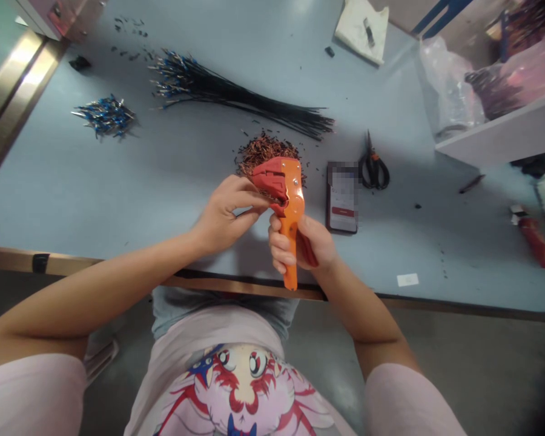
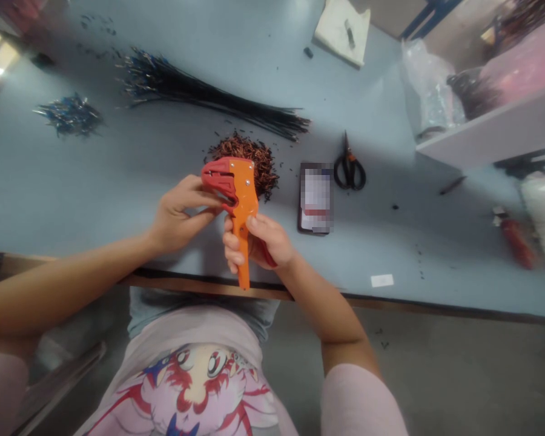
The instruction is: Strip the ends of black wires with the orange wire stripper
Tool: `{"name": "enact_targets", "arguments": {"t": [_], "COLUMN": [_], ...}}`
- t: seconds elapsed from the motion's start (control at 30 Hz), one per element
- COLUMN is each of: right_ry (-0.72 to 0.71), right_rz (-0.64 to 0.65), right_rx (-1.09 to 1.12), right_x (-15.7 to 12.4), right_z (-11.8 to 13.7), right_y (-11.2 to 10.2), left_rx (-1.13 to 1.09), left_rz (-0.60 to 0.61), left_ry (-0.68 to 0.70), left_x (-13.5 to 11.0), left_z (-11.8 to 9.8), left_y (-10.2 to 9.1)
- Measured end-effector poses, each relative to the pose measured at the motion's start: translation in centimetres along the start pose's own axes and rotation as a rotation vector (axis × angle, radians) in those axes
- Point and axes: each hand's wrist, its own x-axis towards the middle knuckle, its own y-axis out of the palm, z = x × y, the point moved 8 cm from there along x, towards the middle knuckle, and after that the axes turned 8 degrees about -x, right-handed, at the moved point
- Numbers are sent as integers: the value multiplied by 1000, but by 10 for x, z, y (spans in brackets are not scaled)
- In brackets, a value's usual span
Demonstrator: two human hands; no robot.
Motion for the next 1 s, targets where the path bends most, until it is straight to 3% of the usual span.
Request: {"name": "enact_targets", "arguments": {"t": [0.57, 1.0], "right_ry": [-1, 39], "right_rz": [-2, -144], "right_rx": [-49, -123], "right_x": [-2, -2], "right_z": [1, 4], "right_y": [3, -5], "left_rx": [29, 49], "left_rz": [1, -22], "left_ry": [13, 33], "left_x": [0, 1], "left_z": [-3, -5], "left_y": [-2, -2]}}
